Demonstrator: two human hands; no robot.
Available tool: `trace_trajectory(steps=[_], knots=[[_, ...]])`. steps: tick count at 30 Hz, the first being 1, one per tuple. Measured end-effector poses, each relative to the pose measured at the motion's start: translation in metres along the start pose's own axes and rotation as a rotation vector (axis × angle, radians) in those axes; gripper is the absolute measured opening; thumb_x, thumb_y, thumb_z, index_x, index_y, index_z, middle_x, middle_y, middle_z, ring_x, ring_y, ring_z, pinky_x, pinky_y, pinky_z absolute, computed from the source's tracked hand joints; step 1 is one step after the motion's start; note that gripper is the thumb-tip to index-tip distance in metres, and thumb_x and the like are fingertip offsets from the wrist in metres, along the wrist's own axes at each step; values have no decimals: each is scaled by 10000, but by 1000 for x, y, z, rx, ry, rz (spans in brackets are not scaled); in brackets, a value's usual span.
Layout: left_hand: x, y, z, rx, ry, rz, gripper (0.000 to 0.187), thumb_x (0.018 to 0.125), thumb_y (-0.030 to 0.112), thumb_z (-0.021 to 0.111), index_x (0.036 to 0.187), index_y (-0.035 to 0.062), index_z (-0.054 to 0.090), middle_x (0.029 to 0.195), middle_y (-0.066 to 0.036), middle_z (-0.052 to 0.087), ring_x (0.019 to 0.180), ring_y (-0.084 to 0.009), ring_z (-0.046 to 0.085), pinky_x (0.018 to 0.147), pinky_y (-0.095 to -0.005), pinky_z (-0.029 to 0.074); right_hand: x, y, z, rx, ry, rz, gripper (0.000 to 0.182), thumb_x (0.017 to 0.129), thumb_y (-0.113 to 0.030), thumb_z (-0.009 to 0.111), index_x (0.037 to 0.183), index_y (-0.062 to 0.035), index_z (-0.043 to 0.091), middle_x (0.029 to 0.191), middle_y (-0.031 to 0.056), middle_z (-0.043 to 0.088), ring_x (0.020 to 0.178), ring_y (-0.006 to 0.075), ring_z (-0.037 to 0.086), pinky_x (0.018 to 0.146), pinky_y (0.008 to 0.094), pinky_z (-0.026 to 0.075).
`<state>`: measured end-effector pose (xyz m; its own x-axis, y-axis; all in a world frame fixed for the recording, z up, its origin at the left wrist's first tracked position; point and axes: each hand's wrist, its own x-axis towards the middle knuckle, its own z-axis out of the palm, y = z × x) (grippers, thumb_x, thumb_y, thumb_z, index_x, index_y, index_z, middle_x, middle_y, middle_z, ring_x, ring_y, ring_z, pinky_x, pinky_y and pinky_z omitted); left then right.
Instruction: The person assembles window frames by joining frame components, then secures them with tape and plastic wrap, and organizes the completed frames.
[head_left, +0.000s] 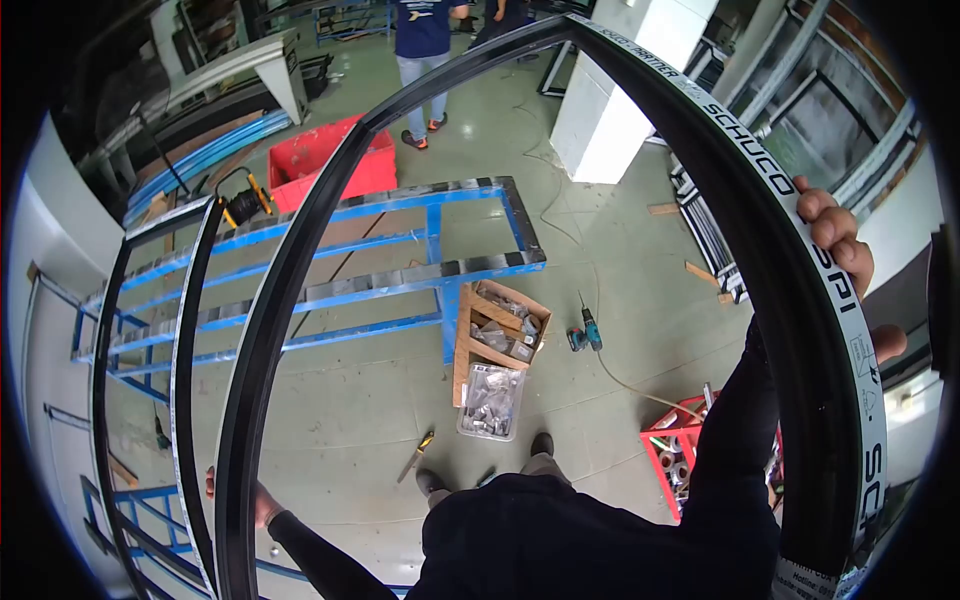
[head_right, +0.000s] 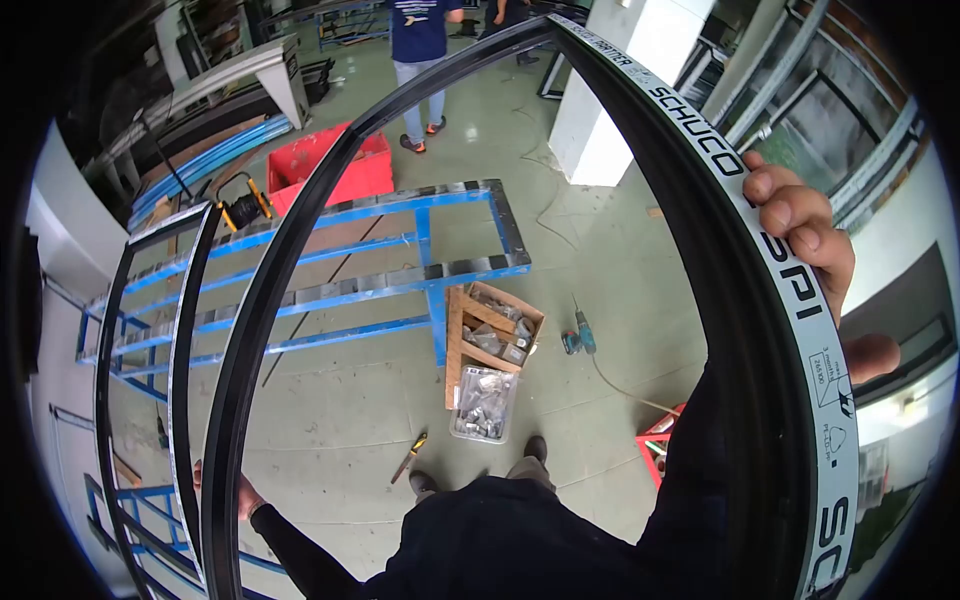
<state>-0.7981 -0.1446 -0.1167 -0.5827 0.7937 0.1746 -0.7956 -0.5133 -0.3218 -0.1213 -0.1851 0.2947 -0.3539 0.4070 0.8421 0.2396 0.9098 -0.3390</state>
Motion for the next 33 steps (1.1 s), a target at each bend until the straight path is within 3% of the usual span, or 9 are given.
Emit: trace_trajectory(steps=[9,11,15,18,19,20,24,27,33], knots=[[-46,-250,59,137,-252,-335,387,902,159,547,1230,-46,543,1213,-173,601,1272,-369,502,1193,-579,230,-201,-17,-225,-83,405,18,976,885,-818,17,1090,-62,600,1076,148,598,1219,318,498,1192,564,165],[-56,-296,62,-20,-258,-487,392,913,147,549,1251,-52,535,1240,-158,589,1304,-348,477,1203,-556,213,-243,-26,-279,-34,457,80,913,885,-838,194,1104,-75,646,1115,117,616,1275,306,480,1231,532,118],[-64,-399,66,-357,-255,-780,396,973,162,479,1303,-56,516,1329,-128,547,1352,-313,437,1210,-511,215,-306,-32,-347,-103,595,101,942,885,-840,147,1080,-72,657,1078,119,620,1225,302,497,1221,521,139],[-113,-515,104,-1755,361,-953,472,1016,208,381,1432,-13,419,1358,-112,516,1358,-272,435,1205,-430,256,-345,-37,-375,-214,704,154,959,904,-778,-29,1034,-62,596,1045,135,587,1136,305,502,1190,561,161],[-143,-567,119,-1811,336,-829,528,1025,219,349,1513,18,323,1421,-110,477,1354,-242,445,1167,-342,321,-360,-36,-383,-234,724,184,955,910,-767,-35,1026,-61,597,1035,135,587,1124,302,505,1189,560,163],[-128,-582,109,-1225,106,-920,537,1027,216,347,1528,28,298,1414,-106,478,1354,-231,441,1161,-327,321,-370,-31,-387,-234,816,198,949,917,-757,-38,1007,-58,599,1014,136,591,1105,302,510,1180,561,181],[-79,-669,71,-900,135,-1215,446,1022,163,395,1441,8,382,1437,-100,461,1395,-244,386,1226,-384,155,-423,-16,-414,-287,921,240,946,928,-736,-51,996,-49,597,998,146,595,1094,307,513,1165,568,206],[-84,-765,62,-2066,1317,-1401,393,978,174,481,1346,35,491,1267,-101,561,1248,-239,521,1101,-362,392,-455,0,-431,-347,999,319,937,935,-728,-40,1003,-45,598,986,152,593,1092,314,514,1166,572,202],[-108,-957,45,-1840,1450,-1236,505,992,230,475,1481,128,406,1356,-64,538,1289,-244,509,1125,-375,392,-506,11,-471,-411,1167,370,946,947,-713,-20,1064,-29,624,1043,170,613,1121,316,513,1168,573,175]])
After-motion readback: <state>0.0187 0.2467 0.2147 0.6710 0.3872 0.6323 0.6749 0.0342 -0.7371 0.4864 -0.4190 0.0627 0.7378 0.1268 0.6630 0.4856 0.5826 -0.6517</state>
